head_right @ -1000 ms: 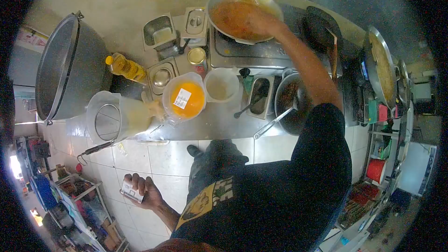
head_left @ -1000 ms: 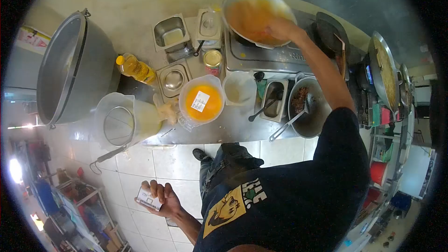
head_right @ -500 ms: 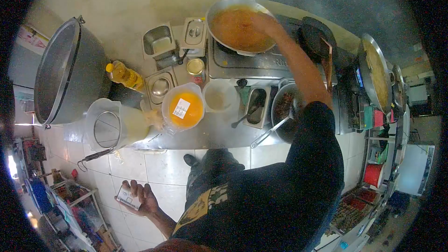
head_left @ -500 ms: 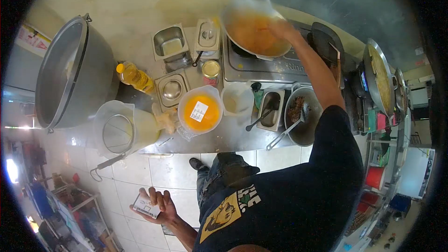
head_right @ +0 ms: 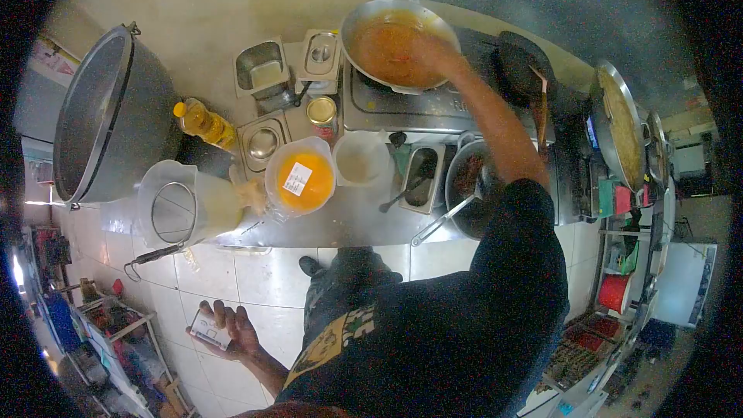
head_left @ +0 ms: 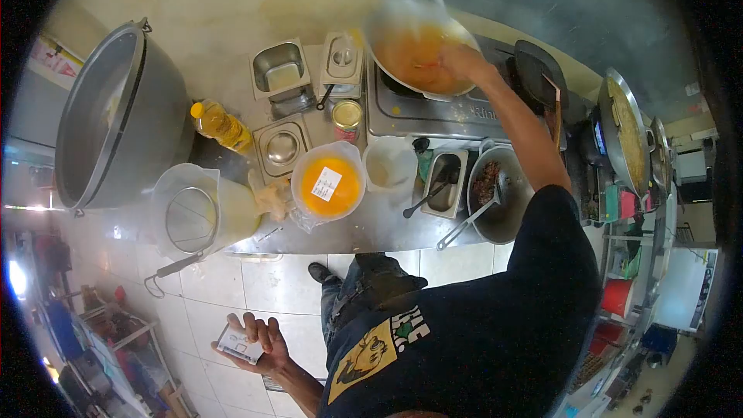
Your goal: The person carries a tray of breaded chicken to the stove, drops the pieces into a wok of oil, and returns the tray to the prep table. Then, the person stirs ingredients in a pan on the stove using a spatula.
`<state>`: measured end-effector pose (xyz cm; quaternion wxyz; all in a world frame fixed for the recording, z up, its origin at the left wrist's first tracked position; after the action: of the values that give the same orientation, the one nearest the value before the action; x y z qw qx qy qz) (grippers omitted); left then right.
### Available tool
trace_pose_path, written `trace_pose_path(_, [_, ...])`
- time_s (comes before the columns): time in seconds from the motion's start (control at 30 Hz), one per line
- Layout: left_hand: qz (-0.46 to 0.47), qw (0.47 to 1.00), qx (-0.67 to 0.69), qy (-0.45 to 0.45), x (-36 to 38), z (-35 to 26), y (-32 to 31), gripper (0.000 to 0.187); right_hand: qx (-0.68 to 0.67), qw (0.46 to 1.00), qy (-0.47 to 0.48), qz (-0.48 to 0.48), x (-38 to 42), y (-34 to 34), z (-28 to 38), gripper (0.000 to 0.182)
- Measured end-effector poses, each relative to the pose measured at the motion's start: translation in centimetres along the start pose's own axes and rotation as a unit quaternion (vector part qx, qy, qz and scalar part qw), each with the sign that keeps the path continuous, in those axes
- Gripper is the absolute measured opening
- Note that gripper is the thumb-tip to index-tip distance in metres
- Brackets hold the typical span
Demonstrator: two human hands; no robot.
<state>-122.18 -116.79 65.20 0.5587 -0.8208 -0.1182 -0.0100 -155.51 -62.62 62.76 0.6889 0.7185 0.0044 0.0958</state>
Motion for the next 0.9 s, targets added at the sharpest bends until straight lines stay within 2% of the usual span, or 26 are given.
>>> trace_pose_path(0.03, [-0.004,1.0,-0.007,-0.001,0.0,0.0,-0.2,0.06,0.002,1.0,0.002,0.0,0.3,0.1,-0.2,0.019])
trace_pose_path(0.1, [-0.007,1.0,-0.015,-0.006,0.0,-0.3,-0.2,0.06,0.019,0.997,0.073,-0.014,0.9,-0.2,0.4,0.02])
trace_pose_path(0.13, [0.016,1.0,-0.009,-0.007,0.0,-0.5,0.0,0.06,0.018,0.997,0.074,-0.017,1.0,1.0,1.1,0.02])
trace_pose_path(0.2, [0.043,0.999,-0.003,-0.001,-0.1,-0.7,0.0,0.061,0.058,0.992,-0.082,0.081,1.9,3.9,1.9,0.023])
trace_pose_path(0.23, [0.055,0.998,-0.014,-0.007,-0.2,-0.8,-0.1,0.057,0.057,0.991,-0.089,0.082,1.8,3.4,1.9,0.023])
trace_pose_path(0.3, [0.068,0.997,-0.021,-0.01,-0.4,-0.6,-0.2,0.053,0.014,0.997,-0.076,-0.013,0.3,1.9,1.1,0.029])
trace_pose_path(0.33, [0.069,0.997,-0.031,-0.009,-0.4,-0.7,-0.1,0.053,0.015,0.997,-0.077,-0.012,-0.2,0.3,0.3,0.029])
trace_pose_path(0.4, [0.067,0.997,-0.042,-0.01,-0.2,-0.9,-0.1,0.052,-0.091,0.99,0.015,-0.107,-1.0,-2.1,-0.3,0.029])
trace_pose_path(0.43, [0.074,0.996,-0.036,-0.015,-0.1,-1.1,-0.2,0.052,-0.093,0.99,0.018,-0.107,-1.1,-1.8,0.3,0.029])
trace_pose_path(0.5, [0.083,0.996,-0.033,-0.02,-0.1,-1.4,-0.2,0.052,-0.031,0.996,-0.081,-0.025,-1.4,-1.3,0.9,0.029])
trace_pose_path(0.53, [0.08,0.996,-0.032,-0.028,0.0,-1.5,-0.1,0.053,-0.032,0.996,-0.083,-0.024,-1.4,-1.0,1.1,0.029])
trace_pose_path(0.6, [0.076,0.996,-0.03,-0.03,0.3,-1.5,0.0,0.053,-0.16,0.984,-0.078,-0.022,-1.0,-0.8,0.9,0.029])
trace_pose_path(0.67, [-0.008,0.999,-0.03,-0.04,0.6,-1.6,0.0,0.058,-0.186,0.981,-0.049,-0.021,-3.2,-2.9,0.7,0.03])
trace_pose_path(0.73, [-0.017,0.998,-0.037,-0.049,0.9,-1.7,-0.2,0.057,-0.214,0.976,-0.014,-0.02,-4.0,-3.4,1.3,0.031])
trace_pose_path(0.77, [-0.026,0.997,-0.043,-0.052,1.0,-1.8,-0.2,0.057,-0.268,0.961,-0.009,-0.064,-1.6,0.3,3.9,0.034])
trace_pose_path(0.83, [-0.023,0.997,-0.041,-0.055,1.1,-1.9,0.1,0.058,-0.319,0.942,-0.012,-0.106,-0.4,1.6,4.3,0.037])
trace_pose_path(0.9, [-0.021,0.998,-0.035,-0.053,1.3,-1.8,0.2,0.058,-0.108,0.994,-0.032,-0.011,-1.6,-1.1,1.8,0.034])
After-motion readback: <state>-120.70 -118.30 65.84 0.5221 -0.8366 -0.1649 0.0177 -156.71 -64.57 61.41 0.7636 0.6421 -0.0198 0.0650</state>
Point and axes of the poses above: each hand's wrist, its own x-axis away from the middle knuckle, its own y-axis out of the back of the hand, z = x × y, the point moved 2 cm from there along -x, towards the middle knuckle, and after that the axes turned 2 degrees about x, right-handed, at the moved point
